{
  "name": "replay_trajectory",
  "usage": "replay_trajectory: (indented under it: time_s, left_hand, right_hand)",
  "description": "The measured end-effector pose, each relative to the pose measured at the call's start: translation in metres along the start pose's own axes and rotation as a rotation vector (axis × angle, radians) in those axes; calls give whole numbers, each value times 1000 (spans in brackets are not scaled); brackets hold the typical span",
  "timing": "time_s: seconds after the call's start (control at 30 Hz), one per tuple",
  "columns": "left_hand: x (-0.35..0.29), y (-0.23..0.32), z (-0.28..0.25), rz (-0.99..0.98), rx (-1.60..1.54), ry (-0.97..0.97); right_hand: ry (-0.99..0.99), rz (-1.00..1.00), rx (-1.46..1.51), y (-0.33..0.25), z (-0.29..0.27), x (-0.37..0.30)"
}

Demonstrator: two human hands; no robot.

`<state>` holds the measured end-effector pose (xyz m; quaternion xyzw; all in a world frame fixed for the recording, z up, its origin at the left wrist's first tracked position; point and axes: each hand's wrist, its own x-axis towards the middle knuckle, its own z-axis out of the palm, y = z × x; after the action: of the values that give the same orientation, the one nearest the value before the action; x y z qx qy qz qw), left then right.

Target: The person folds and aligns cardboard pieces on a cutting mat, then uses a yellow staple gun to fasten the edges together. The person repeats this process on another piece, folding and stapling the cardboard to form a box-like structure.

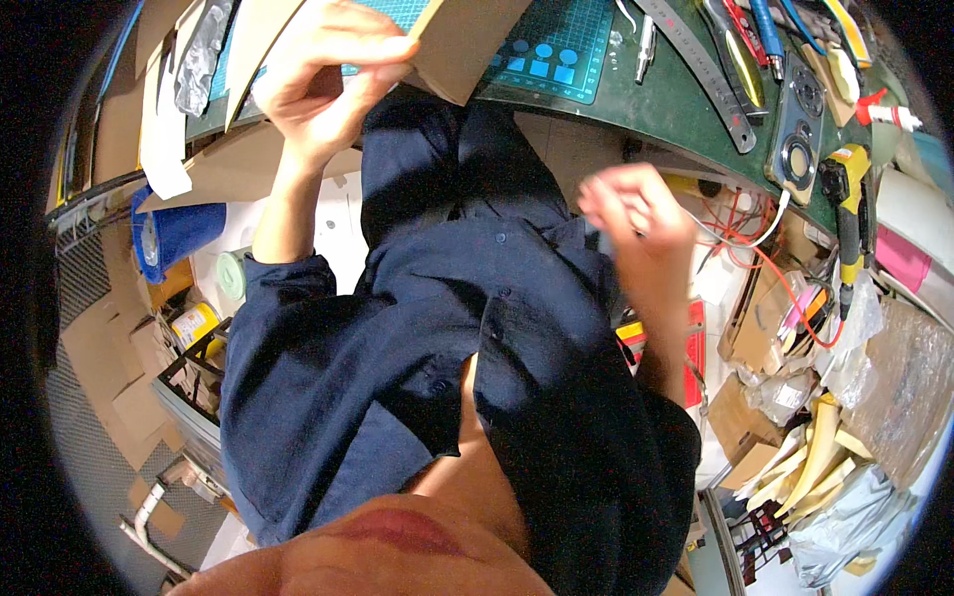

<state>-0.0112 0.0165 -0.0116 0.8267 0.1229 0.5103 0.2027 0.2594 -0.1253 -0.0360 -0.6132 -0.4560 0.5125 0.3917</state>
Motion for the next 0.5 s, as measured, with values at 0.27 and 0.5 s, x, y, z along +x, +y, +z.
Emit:
replay_trajectory:
  time_s: [0.27, 0.5]
  left_hand:
    - [10, 15, 6, -111, 8, 40]
    - [9, 15, 7, -137, -74, 62]
  right_hand:
    - [172, -427, 271, 13, 119, 47]
    - [366, -462, 444, 16, 147, 50]
